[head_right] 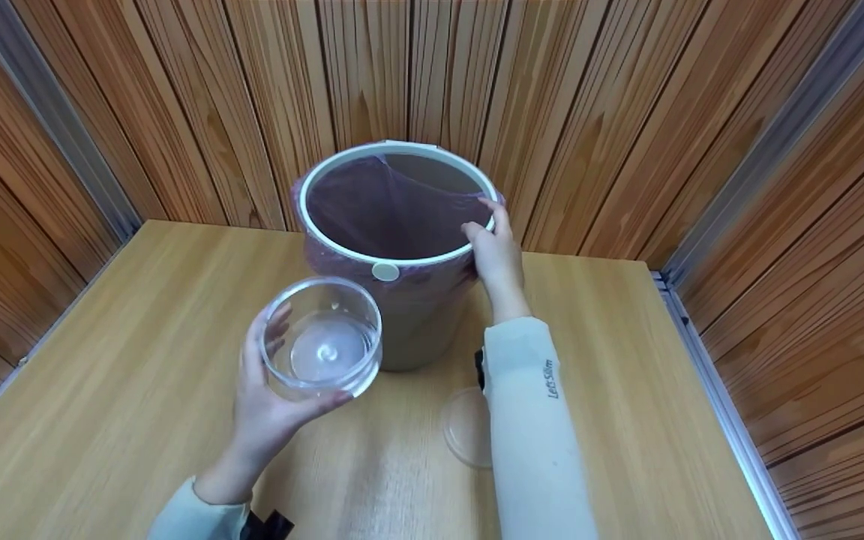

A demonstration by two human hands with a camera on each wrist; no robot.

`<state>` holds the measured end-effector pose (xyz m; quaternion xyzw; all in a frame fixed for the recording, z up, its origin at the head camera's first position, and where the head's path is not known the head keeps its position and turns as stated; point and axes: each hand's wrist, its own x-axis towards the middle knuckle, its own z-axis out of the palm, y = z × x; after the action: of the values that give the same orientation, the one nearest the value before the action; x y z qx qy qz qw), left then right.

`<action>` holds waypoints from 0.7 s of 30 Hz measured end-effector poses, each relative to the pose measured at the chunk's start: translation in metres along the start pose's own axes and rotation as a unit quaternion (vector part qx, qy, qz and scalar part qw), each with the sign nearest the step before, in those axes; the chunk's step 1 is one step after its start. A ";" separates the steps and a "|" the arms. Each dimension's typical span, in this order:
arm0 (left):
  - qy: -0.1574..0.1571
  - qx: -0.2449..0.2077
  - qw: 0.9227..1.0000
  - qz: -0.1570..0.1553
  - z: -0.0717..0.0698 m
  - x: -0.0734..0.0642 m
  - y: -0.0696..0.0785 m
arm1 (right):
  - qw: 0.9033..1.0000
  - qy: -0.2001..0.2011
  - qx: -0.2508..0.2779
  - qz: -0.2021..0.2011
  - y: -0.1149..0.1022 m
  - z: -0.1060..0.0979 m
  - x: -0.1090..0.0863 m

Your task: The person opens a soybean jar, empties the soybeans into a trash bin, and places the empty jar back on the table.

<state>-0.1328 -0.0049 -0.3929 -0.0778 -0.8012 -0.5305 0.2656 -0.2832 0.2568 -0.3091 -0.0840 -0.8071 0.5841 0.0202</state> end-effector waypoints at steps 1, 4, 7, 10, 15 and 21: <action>-0.002 0.008 1.000 -0.003 0.002 -0.003 -0.002 | 1.000 -0.001 0.001 0.000 0.000 0.000 0.001; -0.005 0.035 0.999 -0.008 0.007 -0.011 -0.010 | 1.000 -0.001 -0.001 0.000 0.001 0.000 0.001; -0.007 0.052 0.999 -0.012 0.011 -0.017 -0.018 | 1.000 -0.002 -0.001 0.000 0.001 0.000 0.001; -0.012 0.064 0.998 -0.018 0.015 -0.023 -0.028 | 1.000 -0.004 -0.003 0.001 0.000 0.000 0.001; -0.031 0.070 0.997 -0.032 0.021 -0.032 -0.048 | 1.000 -0.002 -0.024 0.003 0.000 0.000 0.000; -0.060 0.062 0.994 -0.068 0.026 -0.045 -0.066 | 0.999 -0.005 -0.034 0.004 -0.001 -0.001 0.000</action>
<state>-0.1310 -0.0028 -0.4769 -0.0384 -0.8507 -0.4906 0.1847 -0.2828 0.2578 -0.3076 -0.0852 -0.8260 0.5571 0.0106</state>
